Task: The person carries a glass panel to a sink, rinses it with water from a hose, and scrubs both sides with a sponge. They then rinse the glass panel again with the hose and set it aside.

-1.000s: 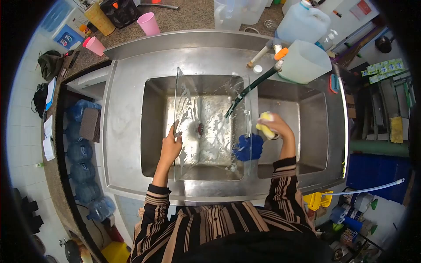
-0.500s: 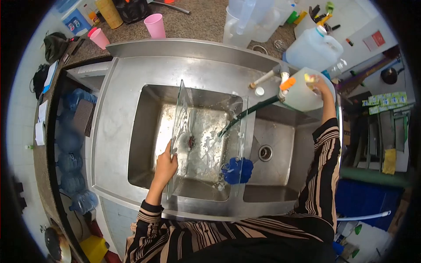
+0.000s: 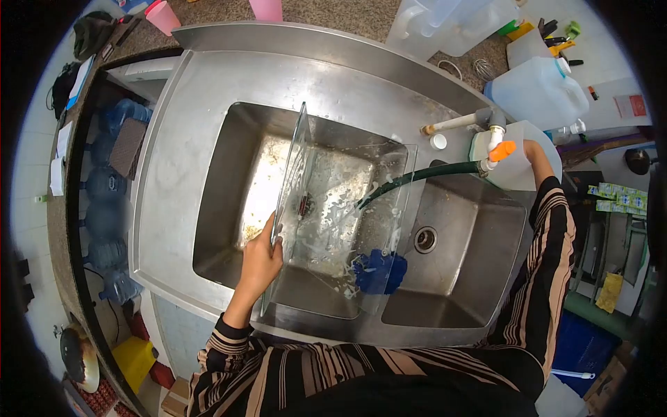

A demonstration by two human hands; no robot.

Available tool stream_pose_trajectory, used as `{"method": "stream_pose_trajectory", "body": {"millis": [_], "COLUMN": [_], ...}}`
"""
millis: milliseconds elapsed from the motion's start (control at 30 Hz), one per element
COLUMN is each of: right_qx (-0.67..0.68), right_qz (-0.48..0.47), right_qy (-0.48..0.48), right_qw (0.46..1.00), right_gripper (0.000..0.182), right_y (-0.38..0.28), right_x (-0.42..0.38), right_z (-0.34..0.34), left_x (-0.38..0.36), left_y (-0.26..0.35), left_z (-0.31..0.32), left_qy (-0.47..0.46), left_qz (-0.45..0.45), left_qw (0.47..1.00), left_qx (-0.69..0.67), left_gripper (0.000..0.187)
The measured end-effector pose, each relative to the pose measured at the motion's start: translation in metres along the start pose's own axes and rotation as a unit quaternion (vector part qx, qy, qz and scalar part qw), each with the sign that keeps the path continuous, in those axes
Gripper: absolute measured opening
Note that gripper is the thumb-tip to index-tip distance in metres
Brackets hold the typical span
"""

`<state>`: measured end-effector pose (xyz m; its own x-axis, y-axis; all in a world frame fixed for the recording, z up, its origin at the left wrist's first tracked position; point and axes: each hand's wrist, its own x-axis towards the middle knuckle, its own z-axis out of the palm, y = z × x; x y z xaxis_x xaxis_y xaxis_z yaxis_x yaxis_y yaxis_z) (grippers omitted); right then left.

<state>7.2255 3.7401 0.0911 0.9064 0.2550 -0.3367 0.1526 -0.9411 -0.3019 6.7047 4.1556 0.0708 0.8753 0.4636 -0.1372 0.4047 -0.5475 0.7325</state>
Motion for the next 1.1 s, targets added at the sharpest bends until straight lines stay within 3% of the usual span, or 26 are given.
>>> {"method": "stream_pose_trajectory", "body": {"millis": [233, 300, 367, 433, 500, 533, 567, 667, 733, 800, 867, 900, 933, 967, 1033, 1100], "right_qx": [-0.083, 0.004, 0.206, 0.129, 0.035, 0.153, 0.271, 0.247, 0.212, 0.204, 0.160, 0.262, 0.180, 0.101, 0.062, -0.014], "right_qz": [-0.062, -0.080, -0.069, -0.062, -0.093, -0.103, -0.112, -0.124, -0.184, -0.290, -0.356, -0.315, -0.371, -0.442, -0.441, -0.472], "right_qy": [0.029, 0.043, 0.048, 0.204, 0.366, 0.367, 0.362, 0.312, 0.196, 0.006, -0.060, -0.118, -0.121, -0.062, -0.076, -0.008], "right_qw": [0.994, 0.996, 0.975, 0.968, 0.925, 0.912, 0.885, 0.909, 0.940, 0.935, 0.919, 0.905, 0.903, 0.889, 0.892, 0.882], "right_gripper": [0.035, 0.035, 0.033, 0.039, 0.039, 0.037, 0.036, 0.033, 0.027, 0.025, 0.025, 0.024, 0.022, 0.019, 0.020, 0.014], "right_y": [-0.010, -0.014, -0.033, -0.051, -0.097, -0.114, -0.131, -0.221, -0.283, -0.344, -0.397, -0.412, -0.426, -0.431, -0.439, -0.431], "right_x": [-0.017, -0.034, -0.070, -0.112, -0.167, -0.188, -0.206, -0.254, -0.266, -0.271, -0.271, -0.270, -0.269, -0.263, -0.270, -0.271], "right_z": [-0.007, -0.016, -0.037, -0.065, -0.081, -0.085, -0.086, -0.066, -0.033, 0.010, 0.059, 0.092, 0.112, 0.139, 0.166, 0.197], "left_x": [0.000, 0.000, 0.000, -0.001, -0.001, -0.001, -0.001, 0.000, 0.000, 0.000, -0.002, -0.002, -0.001, -0.001, 0.000, -0.004], "left_y": [-0.003, -0.004, -0.003, 0.000, -0.001, -0.004, -0.007, -0.010, -0.011, -0.016, -0.025, -0.027, -0.026, -0.030, -0.033, -0.025], "left_z": [0.001, 0.001, 0.000, -0.002, -0.003, -0.001, 0.001, 0.001, 0.000, 0.002, 0.015, 0.017, 0.015, 0.017, 0.020, 0.011], "left_qy": [-0.003, 0.006, 0.001, 0.002, 0.002, 0.005, 0.009, -0.006, -0.002, 0.004, 0.030, 0.051, 0.032, 0.035, 0.074, 0.092], "left_qz": [0.026, 0.037, 0.021, 0.013, 0.008, 0.009, 0.010, -0.010, -0.012, 0.016, 0.013, 0.015, -0.008, -0.009, 0.000, -0.013], "left_qw": [1.000, 0.999, 0.999, 1.000, 1.000, 1.000, 1.000, 1.000, 1.000, 1.000, 0.999, 0.997, 0.998, 0.998, 0.995, 0.992], "left_qx": [0.017, 0.030, 0.032, 0.026, 0.019, 0.008, -0.002, -0.002, -0.008, -0.020, -0.037, -0.050, -0.059, -0.060, -0.068, -0.089], "left_gripper": [0.057, 0.056, 0.057, 0.058, 0.058, 0.059, 0.059, 0.058, 0.058, 0.057, 0.058, 0.060, 0.064, 0.064, 0.073, 0.079]}}
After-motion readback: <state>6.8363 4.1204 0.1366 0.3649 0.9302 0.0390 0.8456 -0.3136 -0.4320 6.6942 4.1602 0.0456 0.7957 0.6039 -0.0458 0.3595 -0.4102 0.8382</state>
